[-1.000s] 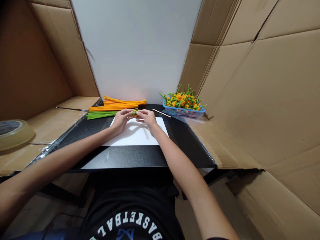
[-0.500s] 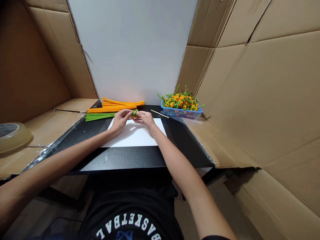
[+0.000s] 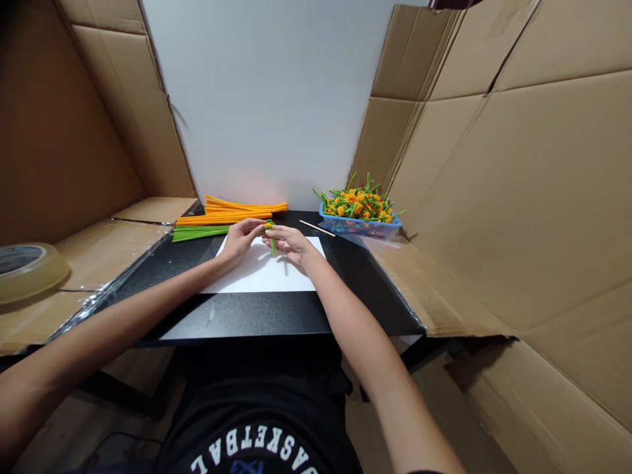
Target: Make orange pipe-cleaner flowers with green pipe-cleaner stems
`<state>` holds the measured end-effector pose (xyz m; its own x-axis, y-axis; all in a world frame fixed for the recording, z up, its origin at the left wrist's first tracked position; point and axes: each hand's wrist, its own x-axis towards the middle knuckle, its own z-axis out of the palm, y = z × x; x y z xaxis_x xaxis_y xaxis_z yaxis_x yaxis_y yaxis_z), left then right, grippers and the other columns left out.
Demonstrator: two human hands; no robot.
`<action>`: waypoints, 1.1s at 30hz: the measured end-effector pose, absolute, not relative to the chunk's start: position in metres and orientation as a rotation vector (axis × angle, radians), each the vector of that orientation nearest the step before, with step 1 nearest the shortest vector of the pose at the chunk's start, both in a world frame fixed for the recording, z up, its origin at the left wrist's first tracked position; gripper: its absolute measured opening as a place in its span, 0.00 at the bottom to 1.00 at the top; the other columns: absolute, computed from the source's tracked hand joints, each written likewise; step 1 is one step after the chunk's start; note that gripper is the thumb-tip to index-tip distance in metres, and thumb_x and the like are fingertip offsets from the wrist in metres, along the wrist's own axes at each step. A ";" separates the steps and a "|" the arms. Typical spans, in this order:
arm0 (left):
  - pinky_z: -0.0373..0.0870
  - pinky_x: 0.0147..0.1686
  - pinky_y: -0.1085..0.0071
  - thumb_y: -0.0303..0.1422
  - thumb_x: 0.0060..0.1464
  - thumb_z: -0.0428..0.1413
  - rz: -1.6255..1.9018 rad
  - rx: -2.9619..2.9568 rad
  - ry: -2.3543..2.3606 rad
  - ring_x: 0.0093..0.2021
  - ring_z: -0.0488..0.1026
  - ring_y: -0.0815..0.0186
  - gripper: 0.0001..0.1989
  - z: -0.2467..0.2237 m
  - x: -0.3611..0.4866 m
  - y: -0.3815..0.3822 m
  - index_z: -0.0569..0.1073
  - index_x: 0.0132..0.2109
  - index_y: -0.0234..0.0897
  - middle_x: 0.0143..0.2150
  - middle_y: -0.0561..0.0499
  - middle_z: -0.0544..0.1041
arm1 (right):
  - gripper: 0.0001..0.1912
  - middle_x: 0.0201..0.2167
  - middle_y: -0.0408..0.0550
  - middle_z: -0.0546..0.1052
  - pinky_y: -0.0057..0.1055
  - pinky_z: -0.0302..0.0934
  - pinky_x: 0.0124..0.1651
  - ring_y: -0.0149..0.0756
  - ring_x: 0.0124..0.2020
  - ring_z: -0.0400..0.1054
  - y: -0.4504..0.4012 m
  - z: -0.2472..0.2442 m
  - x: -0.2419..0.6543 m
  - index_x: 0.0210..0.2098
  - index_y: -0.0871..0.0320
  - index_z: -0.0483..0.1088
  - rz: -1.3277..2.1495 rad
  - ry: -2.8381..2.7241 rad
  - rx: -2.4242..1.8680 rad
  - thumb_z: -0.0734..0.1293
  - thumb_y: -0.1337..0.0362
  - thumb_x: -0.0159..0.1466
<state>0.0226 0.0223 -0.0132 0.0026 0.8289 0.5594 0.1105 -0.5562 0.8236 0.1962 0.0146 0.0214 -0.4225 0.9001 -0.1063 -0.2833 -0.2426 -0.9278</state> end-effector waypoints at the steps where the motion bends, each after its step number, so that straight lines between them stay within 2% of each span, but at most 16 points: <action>1: 0.75 0.47 0.63 0.49 0.50 0.65 1.619 1.695 0.980 0.43 0.80 0.58 0.23 -0.014 0.022 0.023 0.81 0.42 0.33 0.43 0.41 0.83 | 0.10 0.34 0.48 0.82 0.26 0.75 0.41 0.31 0.34 0.78 0.015 0.020 0.196 0.40 0.59 0.75 1.770 -1.164 -0.843 0.72 0.76 0.59; 9: 0.76 0.41 0.63 0.50 0.43 0.68 1.637 1.520 0.933 0.40 0.78 0.59 0.24 -0.013 0.024 0.024 0.78 0.38 0.34 0.40 0.43 0.81 | 0.16 0.32 0.45 0.82 0.30 0.74 0.44 0.30 0.31 0.77 0.016 0.016 0.194 0.41 0.57 0.75 1.666 -1.253 -0.849 0.74 0.77 0.54; 16: 0.74 0.36 0.67 0.42 0.51 0.63 1.659 1.300 0.923 0.37 0.77 0.63 0.17 -0.013 0.020 0.031 0.75 0.41 0.33 0.36 0.45 0.80 | 0.18 0.31 0.43 0.81 0.32 0.73 0.43 0.31 0.30 0.76 0.018 0.015 0.194 0.40 0.57 0.73 1.557 -1.237 -0.878 0.74 0.77 0.52; 19: 0.73 0.32 0.71 0.42 0.50 0.63 1.646 1.254 0.947 0.36 0.76 0.64 0.17 -0.011 0.018 0.031 0.75 0.41 0.32 0.35 0.46 0.79 | 0.17 0.29 0.42 0.80 0.36 0.72 0.46 0.34 0.31 0.76 0.017 0.016 0.193 0.40 0.56 0.73 1.182 -1.415 -0.930 0.73 0.76 0.52; 22: 0.74 0.32 0.71 0.45 0.48 0.65 1.576 1.286 0.891 0.38 0.76 0.64 0.21 -0.006 0.019 0.025 0.76 0.42 0.33 0.37 0.46 0.79 | 0.16 0.32 0.42 0.80 0.37 0.69 0.51 0.38 0.38 0.77 0.013 0.017 0.192 0.40 0.53 0.75 0.701 -1.636 -0.921 0.71 0.75 0.54; 26: 0.76 0.37 0.70 0.43 0.43 0.69 1.450 1.403 0.766 0.41 0.76 0.64 0.23 -0.001 0.022 0.015 0.79 0.44 0.35 0.41 0.47 0.79 | 0.12 0.37 0.45 0.82 0.36 0.68 0.50 0.40 0.42 0.78 0.010 0.018 0.191 0.41 0.51 0.77 0.537 -1.784 -0.853 0.69 0.71 0.58; 30: 0.76 0.39 0.67 0.39 0.41 0.70 1.468 1.472 0.736 0.39 0.76 0.64 0.23 -0.001 0.023 0.015 0.79 0.45 0.34 0.39 0.47 0.79 | 0.06 0.35 0.46 0.82 0.37 0.66 0.49 0.42 0.40 0.75 0.012 0.016 0.195 0.34 0.52 0.77 0.301 -1.857 -0.977 0.69 0.69 0.61; 33: 0.76 0.44 0.64 0.35 0.41 0.69 1.436 1.559 0.722 0.43 0.77 0.61 0.23 -0.003 0.021 0.019 0.78 0.46 0.35 0.46 0.44 0.80 | 0.07 0.37 0.50 0.80 0.42 0.62 0.53 0.46 0.47 0.69 0.014 0.018 0.202 0.30 0.53 0.78 -0.032 -1.870 -1.040 0.70 0.70 0.61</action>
